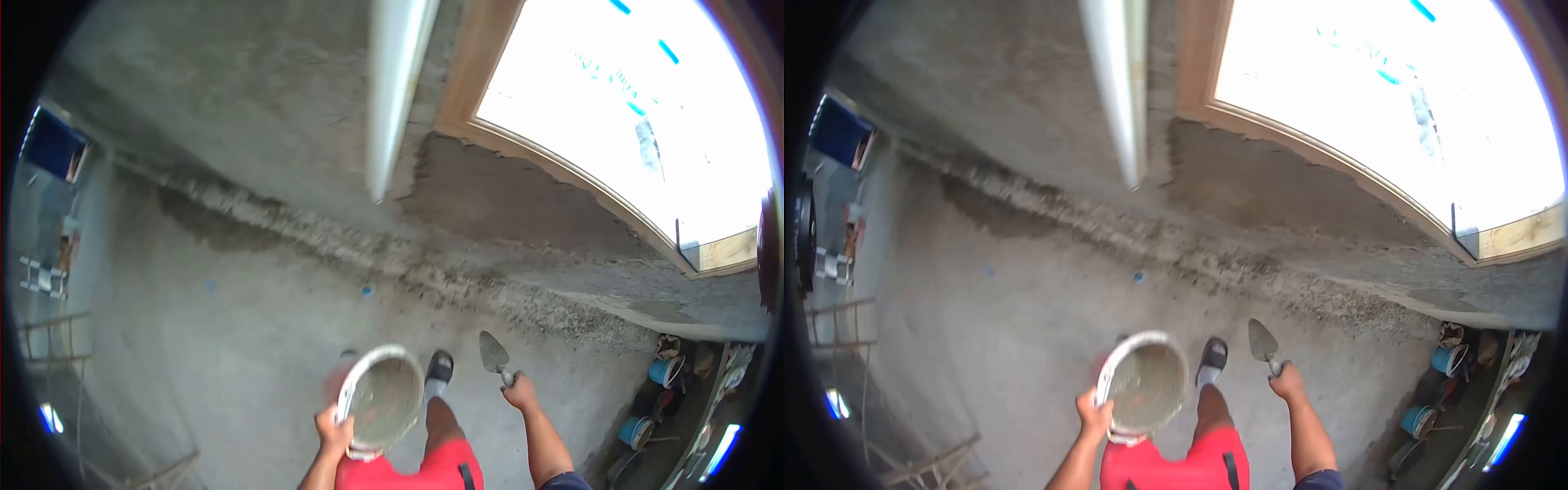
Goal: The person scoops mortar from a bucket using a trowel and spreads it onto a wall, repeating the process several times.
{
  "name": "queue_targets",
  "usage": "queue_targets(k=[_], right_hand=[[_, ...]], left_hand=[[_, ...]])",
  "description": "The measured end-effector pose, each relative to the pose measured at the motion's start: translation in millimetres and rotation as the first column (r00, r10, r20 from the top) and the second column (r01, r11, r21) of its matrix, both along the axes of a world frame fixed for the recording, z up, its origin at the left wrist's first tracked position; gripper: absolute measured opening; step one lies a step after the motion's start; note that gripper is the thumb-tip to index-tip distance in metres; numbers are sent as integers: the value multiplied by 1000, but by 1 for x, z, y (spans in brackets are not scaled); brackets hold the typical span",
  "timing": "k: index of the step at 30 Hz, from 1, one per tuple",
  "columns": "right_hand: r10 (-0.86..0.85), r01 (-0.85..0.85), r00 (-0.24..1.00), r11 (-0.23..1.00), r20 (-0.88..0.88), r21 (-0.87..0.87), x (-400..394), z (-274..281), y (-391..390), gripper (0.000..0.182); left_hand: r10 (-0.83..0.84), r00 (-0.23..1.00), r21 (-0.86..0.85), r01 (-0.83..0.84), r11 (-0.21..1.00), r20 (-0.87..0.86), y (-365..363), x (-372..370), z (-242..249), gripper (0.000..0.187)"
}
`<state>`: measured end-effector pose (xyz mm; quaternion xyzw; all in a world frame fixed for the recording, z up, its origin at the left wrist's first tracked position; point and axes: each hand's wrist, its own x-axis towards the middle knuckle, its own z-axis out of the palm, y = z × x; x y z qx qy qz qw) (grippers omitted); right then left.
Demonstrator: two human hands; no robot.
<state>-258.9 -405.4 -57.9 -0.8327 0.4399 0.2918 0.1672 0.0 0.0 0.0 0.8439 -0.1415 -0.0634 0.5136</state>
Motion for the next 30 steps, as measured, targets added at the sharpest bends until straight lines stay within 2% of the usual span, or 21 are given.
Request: queue_targets(k=[1, 2, 3, 4, 5, 6, 7, 9, 11, 12, 13, 15, 16, 18, 21, 23, 25, 27, 29, 30], right_hand=[[-237, 213, 969, 944, 70, 251, -1, 12, 17, 32], [-473, 395, 880, 774, 38, 495, -5, 31, 38, 31], [-495, 394, 860, 797, 123, 457, -29, 168, 38, 31], [-520, 343, 832, 755, 191, 559, -8, 195, 62, 30], [-398, 142, 856, 794, 329, 591, 0, 209, 100, 32], [-283, -16, 825, 853, 489, 522, 11, 234, 111, 35], [-123, -167, 837, 870, 533, 463, 29, 265, 106, 38], [-128, -162, 888, 811, 441, 562, 64, 328, 111, 37], [-52, -314, 783, 828, 620, 465, 98, 363, 118, 35], [119, -414, 764, 844, 633, 341, 114, 375, 122, 31], [139, -427, 726, 859, 674, 283, 115, 392, 141, 31], [464, -565, 631, 824, 621, -42, 139, 408, 155, 29], [465, -556, 619, 828, 633, -65, 148, 413, 162, 29], [585, -610, 549, 769, 597, -193, 167, 417, 175, 29], [621, -570, 533, 765, 574, -300, 195, 414, 192, 29], [655, -582, 528, 742, 541, -331, 207, 403, 198, 29], [652, -636, 534, 730, 538, -252, 207, 408, 209, 31], [648, -662, 542, 721, 535, -204, 208, 422, 206, 25], [740, -809, 482, 581, 469, -85, 219, 437, 196, 20], [727, -784, 481, 607, 489, -130, 224, 437, 193, 21]], left_hand=[[35, 999, 45, -33, 998, -25, 25, -22, 15, 35], [91, 979, 93, -75, 993, -184, 17, -8, 48, 21], [62, 964, -40, -75, 996, -259, 3, -30, 106, 15], [81, 968, -68, -100, 993, -239, 16, -16, 125, 12], [137, 965, -122, -167, 978, -223, 43, -7, 156, 13], [122, 971, -176, -159, 971, -205, 54, -3, 163, 12], [109, 980, -195, -141, 971, -164, 48, 6, 173, 13], [94, 987, -186, -117, 976, -127, 37, 15, 214, 15], [101, 991, -347, -125, 929, -89, 27, 26, 242, 21], [76, 997, -315, -78, 946, -21, 34, 35, 241, 22], [68, 997, -355, -51, 933, 36, 42, 30, 259, 22], [43, 997, -344, -17, 939, 67, 34, 36, 292, 22], [27, 997, -368, 3, 930, 76, 30, 36, 305, 23], [2, 996, -350, 31, 936, 91, 25, 35, 335, 20], [-33, 996, -342, 61, 938, 88, 18, 42, 350, 20], [-55, 989, -329, 99, 939, 141, 15, 45, 367, 21], [-56, 976, -298, 118, 947, 209, 18, 46, 383, 22], [-55, 963, -265, 127, 956, 264, 16, 47, 389, 24], [-105, 925, -155, 171, 973, 365, 14, 52, 389, 27], [-112, 923, -154, 179, 972, 367, 12, 56, 385, 27]])
